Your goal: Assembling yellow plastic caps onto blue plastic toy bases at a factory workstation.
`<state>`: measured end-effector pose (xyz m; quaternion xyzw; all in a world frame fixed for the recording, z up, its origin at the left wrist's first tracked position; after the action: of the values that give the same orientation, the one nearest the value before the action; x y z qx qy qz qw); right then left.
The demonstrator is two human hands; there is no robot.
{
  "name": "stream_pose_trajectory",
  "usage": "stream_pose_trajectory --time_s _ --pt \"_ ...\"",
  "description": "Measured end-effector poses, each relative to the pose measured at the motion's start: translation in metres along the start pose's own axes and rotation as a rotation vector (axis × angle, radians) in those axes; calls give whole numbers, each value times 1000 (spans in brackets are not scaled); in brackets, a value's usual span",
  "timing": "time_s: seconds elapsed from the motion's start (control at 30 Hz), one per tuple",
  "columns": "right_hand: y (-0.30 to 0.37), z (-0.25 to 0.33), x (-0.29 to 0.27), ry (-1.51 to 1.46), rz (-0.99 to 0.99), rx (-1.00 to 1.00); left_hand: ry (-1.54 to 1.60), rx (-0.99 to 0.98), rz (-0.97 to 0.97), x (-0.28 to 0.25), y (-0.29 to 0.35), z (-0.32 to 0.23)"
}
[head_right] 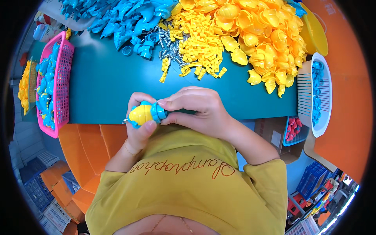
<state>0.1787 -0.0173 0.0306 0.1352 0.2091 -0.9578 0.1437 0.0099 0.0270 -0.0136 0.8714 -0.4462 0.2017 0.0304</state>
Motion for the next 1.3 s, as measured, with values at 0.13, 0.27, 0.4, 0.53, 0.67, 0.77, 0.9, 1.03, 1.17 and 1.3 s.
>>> stream_pose_trajectory --time_s 0.13,0.27,0.4,0.53,0.67,0.77,0.9,1.03,1.17,1.3 --pt "-4 2 1 -19 -9 -87 -25 -35 -2 0 5 -6" --pt "2 0 10 120 57 -18 -818 -249 226 -10 -18 -40" --pt "4 -8 24 235 87 153 -1274 -36 -266 -76 -16 -122" --pt "14 -10 16 241 62 216 -1821 -69 -872 -153 7 -226" --pt "13 -10 16 231 58 221 -2122 -339 -1104 -210 37 -239" --pt "12 -9 16 247 47 226 -2169 -223 -1107 -210 35 -239" --pt "13 -11 16 256 49 217 -2287 -6 -905 -185 0 -233" --pt "12 -11 16 246 55 219 -2018 180 -486 -173 -73 -226" --pt "13 -13 16 238 46 205 -1964 379 -499 -203 -148 -233" --pt "13 -10 17 243 40 173 -2080 12 -514 -253 -198 -221"
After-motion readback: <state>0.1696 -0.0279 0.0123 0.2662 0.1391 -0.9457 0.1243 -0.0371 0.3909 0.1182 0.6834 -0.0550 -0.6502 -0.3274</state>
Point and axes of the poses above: each hand's wrist, its own y-axis away from the middle knuckle, its own x-axis out of the palm, z = x × y, the point moved 7 cm from there along -y, towards the middle knuckle, and after that the axes turned 15 degrees about z, right-handed, at the moved point
